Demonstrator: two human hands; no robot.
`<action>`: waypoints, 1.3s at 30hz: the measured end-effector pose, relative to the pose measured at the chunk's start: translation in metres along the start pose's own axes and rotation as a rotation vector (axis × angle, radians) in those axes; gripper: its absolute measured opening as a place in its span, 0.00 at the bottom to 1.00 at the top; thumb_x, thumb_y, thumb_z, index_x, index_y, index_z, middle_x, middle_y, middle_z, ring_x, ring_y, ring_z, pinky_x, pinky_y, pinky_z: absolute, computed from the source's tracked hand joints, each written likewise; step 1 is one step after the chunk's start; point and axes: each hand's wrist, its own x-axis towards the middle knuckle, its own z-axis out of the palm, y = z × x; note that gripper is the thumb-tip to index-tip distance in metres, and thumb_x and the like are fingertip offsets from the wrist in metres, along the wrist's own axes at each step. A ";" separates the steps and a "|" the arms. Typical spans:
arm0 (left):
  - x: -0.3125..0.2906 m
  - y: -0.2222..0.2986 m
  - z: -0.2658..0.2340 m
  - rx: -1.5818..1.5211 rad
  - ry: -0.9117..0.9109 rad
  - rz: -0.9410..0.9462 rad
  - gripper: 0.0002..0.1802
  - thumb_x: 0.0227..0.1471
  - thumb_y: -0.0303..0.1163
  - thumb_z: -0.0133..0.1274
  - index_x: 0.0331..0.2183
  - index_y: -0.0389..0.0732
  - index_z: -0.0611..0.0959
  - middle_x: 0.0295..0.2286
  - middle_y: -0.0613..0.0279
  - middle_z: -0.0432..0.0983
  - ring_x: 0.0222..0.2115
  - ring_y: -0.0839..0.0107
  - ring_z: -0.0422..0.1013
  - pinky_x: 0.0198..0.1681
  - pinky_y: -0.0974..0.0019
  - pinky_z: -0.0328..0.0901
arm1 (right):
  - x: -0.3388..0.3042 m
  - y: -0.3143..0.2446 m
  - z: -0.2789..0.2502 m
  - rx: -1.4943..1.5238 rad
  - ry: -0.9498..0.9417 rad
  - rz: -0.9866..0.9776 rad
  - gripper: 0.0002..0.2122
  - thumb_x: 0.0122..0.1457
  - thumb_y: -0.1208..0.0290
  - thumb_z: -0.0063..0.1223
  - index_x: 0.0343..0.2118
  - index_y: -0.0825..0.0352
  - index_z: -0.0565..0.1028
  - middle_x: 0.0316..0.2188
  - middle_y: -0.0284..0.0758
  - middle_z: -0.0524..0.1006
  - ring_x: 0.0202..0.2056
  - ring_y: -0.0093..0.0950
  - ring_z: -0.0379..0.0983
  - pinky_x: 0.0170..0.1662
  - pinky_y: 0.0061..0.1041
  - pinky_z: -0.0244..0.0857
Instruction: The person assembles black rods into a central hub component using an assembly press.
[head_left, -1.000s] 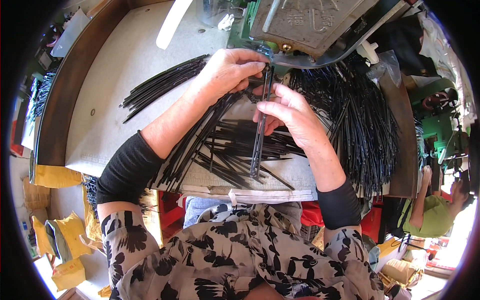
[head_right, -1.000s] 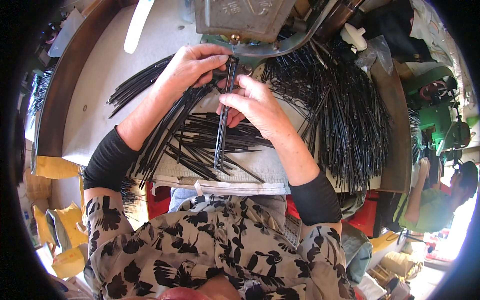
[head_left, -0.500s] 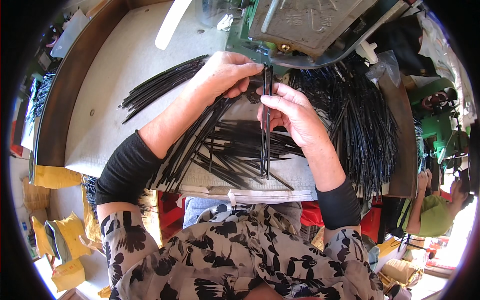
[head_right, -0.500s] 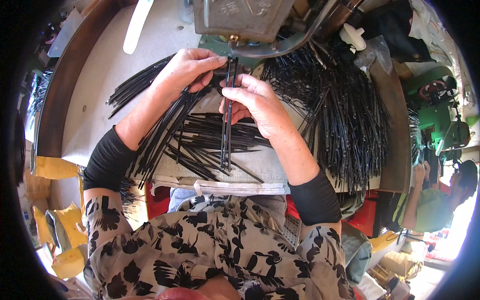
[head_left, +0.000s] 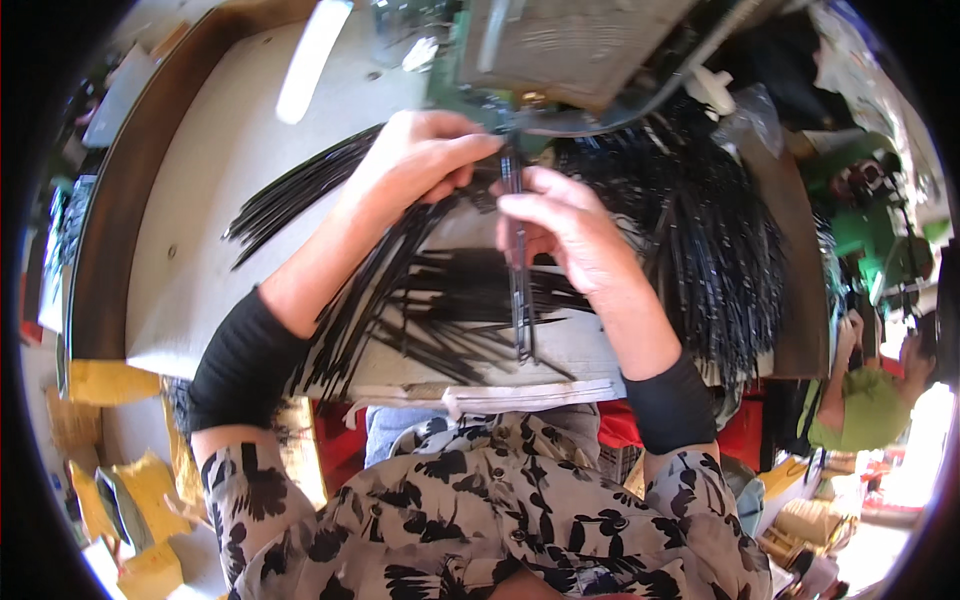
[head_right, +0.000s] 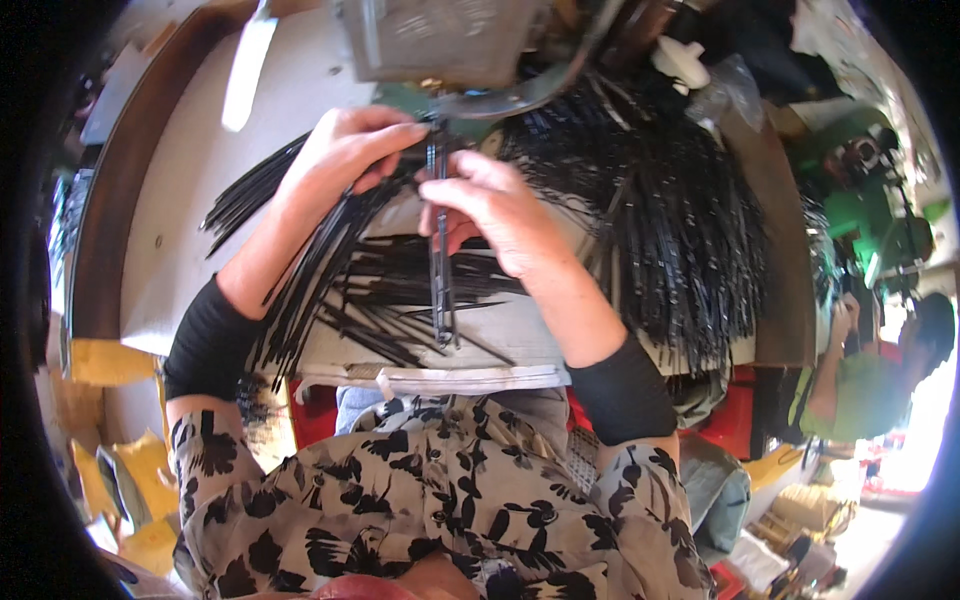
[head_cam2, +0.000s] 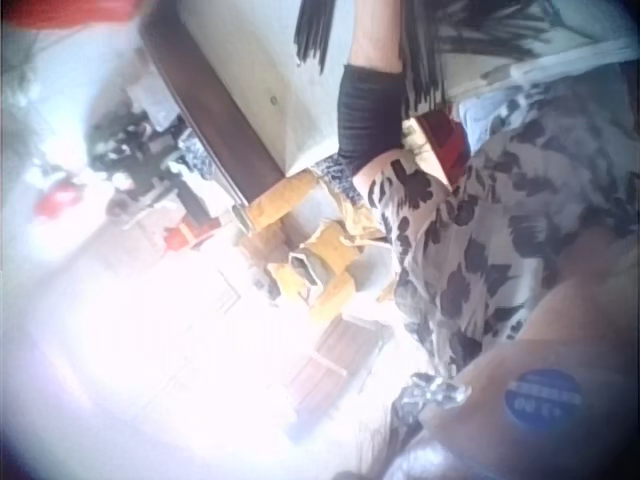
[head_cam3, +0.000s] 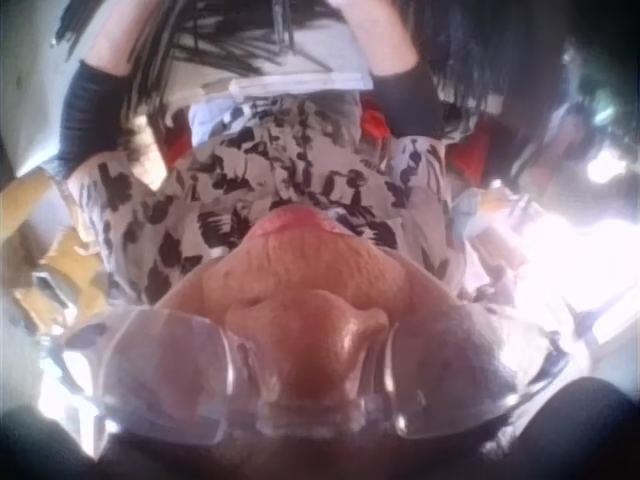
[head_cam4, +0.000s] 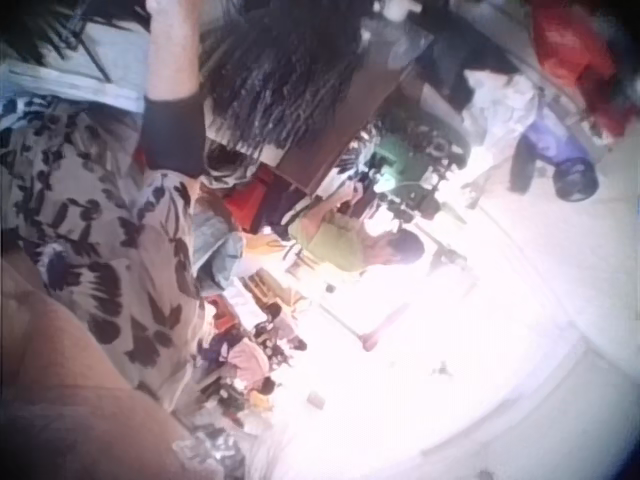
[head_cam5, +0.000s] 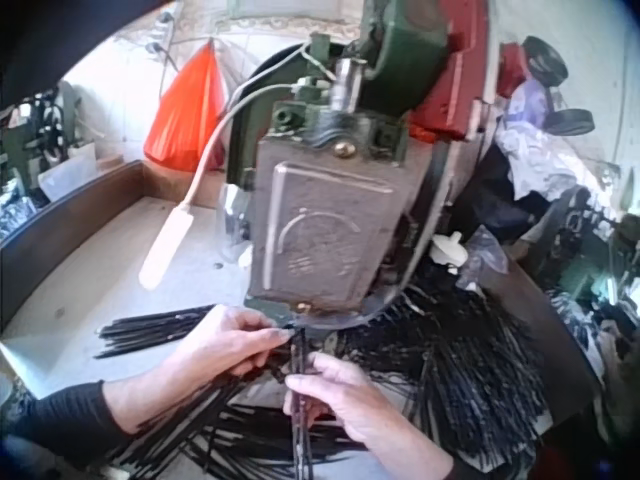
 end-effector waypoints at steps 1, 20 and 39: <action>0.001 0.000 -0.001 -0.024 0.000 0.013 0.18 0.48 0.40 0.56 0.32 0.32 0.81 0.14 0.67 0.69 0.10 0.83 0.59 0.12 0.77 0.52 | -0.001 -0.001 0.000 0.001 -0.015 0.008 0.12 0.55 0.67 0.50 0.38 0.69 0.70 0.22 0.35 0.76 0.21 0.21 0.73 0.21 0.16 0.66; -0.008 0.001 0.008 0.238 0.084 0.081 0.16 0.55 0.40 0.51 0.32 0.36 0.83 0.09 0.69 0.66 0.07 0.85 0.57 0.10 0.77 0.50 | -0.048 -0.014 -0.016 -1.367 0.330 -0.281 0.17 0.56 0.61 0.51 0.43 0.67 0.71 0.26 0.40 0.78 0.24 0.37 0.75 0.29 0.30 0.68; -0.006 -0.002 0.008 0.262 0.036 0.050 0.17 0.54 0.41 0.51 0.34 0.35 0.83 0.10 0.69 0.67 0.08 0.85 0.58 0.11 0.78 0.53 | 0.025 -0.052 -0.201 -1.399 0.765 0.062 0.24 0.43 0.61 0.58 0.45 0.64 0.74 0.41 0.42 0.76 0.45 0.40 0.72 0.48 0.36 0.65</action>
